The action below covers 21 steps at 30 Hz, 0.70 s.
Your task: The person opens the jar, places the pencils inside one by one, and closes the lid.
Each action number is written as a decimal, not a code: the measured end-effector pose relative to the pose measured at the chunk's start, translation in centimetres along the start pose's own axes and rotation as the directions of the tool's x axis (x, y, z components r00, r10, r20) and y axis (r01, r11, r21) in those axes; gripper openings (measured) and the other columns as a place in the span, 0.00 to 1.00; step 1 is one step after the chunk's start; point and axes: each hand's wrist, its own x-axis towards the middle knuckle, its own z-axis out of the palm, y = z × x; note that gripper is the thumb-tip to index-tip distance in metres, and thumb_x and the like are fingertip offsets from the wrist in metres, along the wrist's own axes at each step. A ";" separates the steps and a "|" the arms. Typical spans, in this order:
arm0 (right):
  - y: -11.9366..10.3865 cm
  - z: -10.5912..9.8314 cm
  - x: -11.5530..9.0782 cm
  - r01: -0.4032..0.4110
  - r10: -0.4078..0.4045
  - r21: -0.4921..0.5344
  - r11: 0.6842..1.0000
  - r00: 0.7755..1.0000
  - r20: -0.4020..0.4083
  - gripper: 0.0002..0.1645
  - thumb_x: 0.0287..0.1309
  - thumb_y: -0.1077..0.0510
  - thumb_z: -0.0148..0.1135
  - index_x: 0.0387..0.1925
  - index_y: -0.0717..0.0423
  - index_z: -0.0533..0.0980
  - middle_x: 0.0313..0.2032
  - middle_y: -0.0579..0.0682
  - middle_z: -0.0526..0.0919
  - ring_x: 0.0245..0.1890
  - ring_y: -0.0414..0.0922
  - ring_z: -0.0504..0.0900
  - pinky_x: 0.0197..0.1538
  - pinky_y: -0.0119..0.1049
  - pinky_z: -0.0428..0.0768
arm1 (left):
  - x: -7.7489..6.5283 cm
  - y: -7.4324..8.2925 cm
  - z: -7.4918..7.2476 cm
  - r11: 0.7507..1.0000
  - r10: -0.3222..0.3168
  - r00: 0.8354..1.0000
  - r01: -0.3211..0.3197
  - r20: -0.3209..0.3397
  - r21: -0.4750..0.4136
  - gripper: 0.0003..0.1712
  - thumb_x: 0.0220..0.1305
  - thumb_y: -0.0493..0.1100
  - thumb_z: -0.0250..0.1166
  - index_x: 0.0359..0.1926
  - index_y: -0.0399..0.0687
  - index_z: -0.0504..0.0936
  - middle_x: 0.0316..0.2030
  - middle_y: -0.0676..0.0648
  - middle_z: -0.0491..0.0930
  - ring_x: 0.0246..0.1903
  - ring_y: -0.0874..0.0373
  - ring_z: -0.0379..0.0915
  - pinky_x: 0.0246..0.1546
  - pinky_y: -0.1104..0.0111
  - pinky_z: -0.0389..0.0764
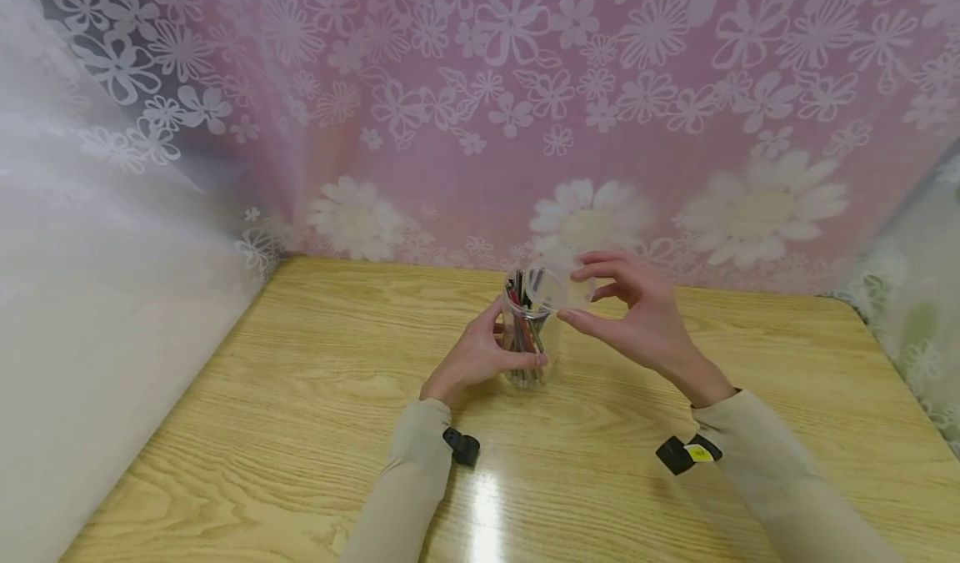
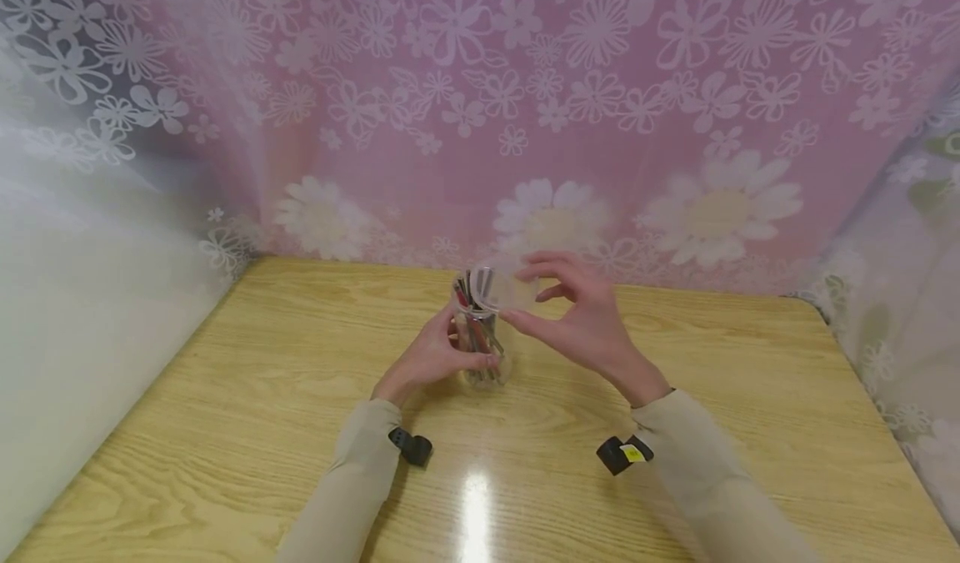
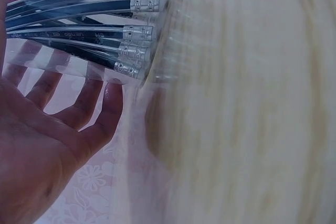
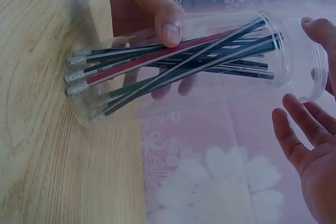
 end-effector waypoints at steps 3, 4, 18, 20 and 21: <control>0.4 0.6 0.2 -0.012 0.012 -0.003 1.000 1.000 0.005 0.28 0.40 0.76 0.79 0.48 0.64 0.83 0.57 0.59 0.81 0.57 0.35 0.78 0.46 0.27 0.84 | 0.0 -0.1 0.0 1.000 0.002 1.000 -0.002 0.000 0.001 0.58 0.51 0.59 0.81 0.75 0.87 0.54 0.57 0.54 0.79 0.59 0.55 0.77 0.59 0.50 0.78; 0.5 0.7 0.3 -0.020 0.020 -0.003 1.000 1.000 0.011 0.28 0.40 0.75 0.79 0.48 0.63 0.83 0.57 0.59 0.81 0.57 0.35 0.78 0.46 0.27 0.84 | 0.0 -0.1 0.0 1.000 0.001 1.000 -0.001 0.000 0.003 0.58 0.50 0.59 0.81 0.75 0.87 0.55 0.57 0.53 0.79 0.59 0.55 0.77 0.59 0.50 0.78; 0.7 1.7 0.8 -0.009 0.010 -0.013 1.000 0.997 0.070 0.27 0.43 0.73 0.80 0.49 0.60 0.83 0.59 0.57 0.81 0.57 0.33 0.78 0.46 0.28 0.84 | 0.1 -0.3 -0.1 1.000 0.023 1.000 -0.023 0.015 -0.001 0.58 0.52 0.59 0.80 0.75 0.89 0.53 0.59 0.54 0.79 0.57 0.55 0.78 0.55 0.52 0.80; 0.7 1.7 0.9 -0.008 0.009 -0.016 1.000 0.997 0.079 0.27 0.43 0.72 0.80 0.48 0.60 0.84 0.59 0.57 0.81 0.57 0.33 0.78 0.46 0.27 0.84 | 0.1 -0.3 -0.1 1.000 0.024 1.000 -0.024 0.016 -0.003 0.57 0.52 0.58 0.80 0.74 0.89 0.54 0.56 0.54 0.80 0.55 0.56 0.79 0.53 0.54 0.80; 0.6 1.7 0.9 -0.009 0.010 -0.021 1.000 0.996 0.083 0.27 0.43 0.72 0.80 0.48 0.59 0.84 0.59 0.57 0.81 0.58 0.33 0.78 0.46 0.27 0.84 | 0.2 -0.3 -0.1 1.000 0.025 1.000 -0.025 0.017 -0.003 0.56 0.52 0.58 0.80 0.74 0.89 0.54 0.56 0.54 0.80 0.54 0.56 0.79 0.53 0.54 0.80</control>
